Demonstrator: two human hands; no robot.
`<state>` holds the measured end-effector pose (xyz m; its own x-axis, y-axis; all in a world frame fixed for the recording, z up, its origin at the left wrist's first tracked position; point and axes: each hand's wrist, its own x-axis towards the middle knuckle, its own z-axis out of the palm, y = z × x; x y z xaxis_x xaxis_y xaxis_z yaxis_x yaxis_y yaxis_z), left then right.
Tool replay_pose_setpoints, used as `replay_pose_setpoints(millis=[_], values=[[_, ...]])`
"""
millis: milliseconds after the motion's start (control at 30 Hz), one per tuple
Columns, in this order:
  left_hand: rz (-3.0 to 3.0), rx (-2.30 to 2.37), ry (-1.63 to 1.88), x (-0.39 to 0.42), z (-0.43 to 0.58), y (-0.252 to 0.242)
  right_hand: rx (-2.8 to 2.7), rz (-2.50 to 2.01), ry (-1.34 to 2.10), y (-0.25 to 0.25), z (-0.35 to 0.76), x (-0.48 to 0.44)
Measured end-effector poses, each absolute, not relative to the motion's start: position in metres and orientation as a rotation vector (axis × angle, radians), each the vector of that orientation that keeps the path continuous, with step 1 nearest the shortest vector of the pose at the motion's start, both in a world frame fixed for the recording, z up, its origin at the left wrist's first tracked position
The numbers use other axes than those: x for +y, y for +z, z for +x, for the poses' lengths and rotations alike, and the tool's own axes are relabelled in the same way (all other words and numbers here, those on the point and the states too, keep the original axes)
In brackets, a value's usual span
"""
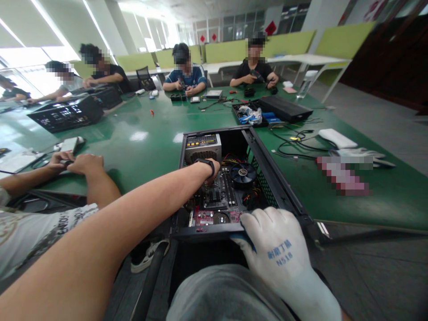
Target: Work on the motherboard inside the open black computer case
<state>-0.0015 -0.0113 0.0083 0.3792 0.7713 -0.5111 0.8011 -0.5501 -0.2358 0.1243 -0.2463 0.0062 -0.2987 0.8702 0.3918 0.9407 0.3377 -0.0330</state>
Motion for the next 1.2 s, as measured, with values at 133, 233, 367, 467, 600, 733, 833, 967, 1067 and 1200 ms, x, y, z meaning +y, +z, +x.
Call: replay_pose_setpoints(millis=[133,233,367,467,600,733,833,967,1067,1200], values=[[2.566,1.459,-0.932,-0.0124,-0.0005,0.0107,-2.263,-1.597,-0.292,0.0056,0.1245,-0.2459],[2.603,1.397,-1.001,-0.0130,-0.0006,0.0132,-2.265,-1.609,-0.273,0.0052,0.1244,-0.2457],[2.598,1.399,-1.003,-0.0125,-0.0007,0.0128,-2.269,-1.614,-0.270,0.0048,0.1248,-0.2459],[2.576,1.446,-0.931,-0.0112,-0.0010,0.0100,-2.268,-1.622,-0.272,0.0043,0.1253,-0.2464],[2.575,1.474,-0.863,-0.0091,-0.0024,0.0066,-2.270,-1.625,-0.271,0.0035,0.1254,-0.2467],[2.600,1.402,-0.914,-0.0076,-0.0030,0.0066,-2.262,-1.629,-0.278,0.0042,0.1244,-0.2462],[2.584,1.395,-0.900,-0.0074,-0.0027,0.0076,-2.259,-1.612,-0.288,0.0055,0.1243,-0.2460],[2.602,1.369,-0.953,-0.0082,-0.0026,0.0093,-2.256,-1.605,-0.298,0.0067,0.1249,-0.2461],[2.610,1.358,-1.003,-0.0090,-0.0029,0.0103,-2.262,-1.621,-0.286,0.0071,0.1245,-0.2461],[2.581,1.406,-0.934,-0.0087,-0.0032,0.0092,-2.265,-1.619,-0.281,0.0071,0.1232,-0.2467]])
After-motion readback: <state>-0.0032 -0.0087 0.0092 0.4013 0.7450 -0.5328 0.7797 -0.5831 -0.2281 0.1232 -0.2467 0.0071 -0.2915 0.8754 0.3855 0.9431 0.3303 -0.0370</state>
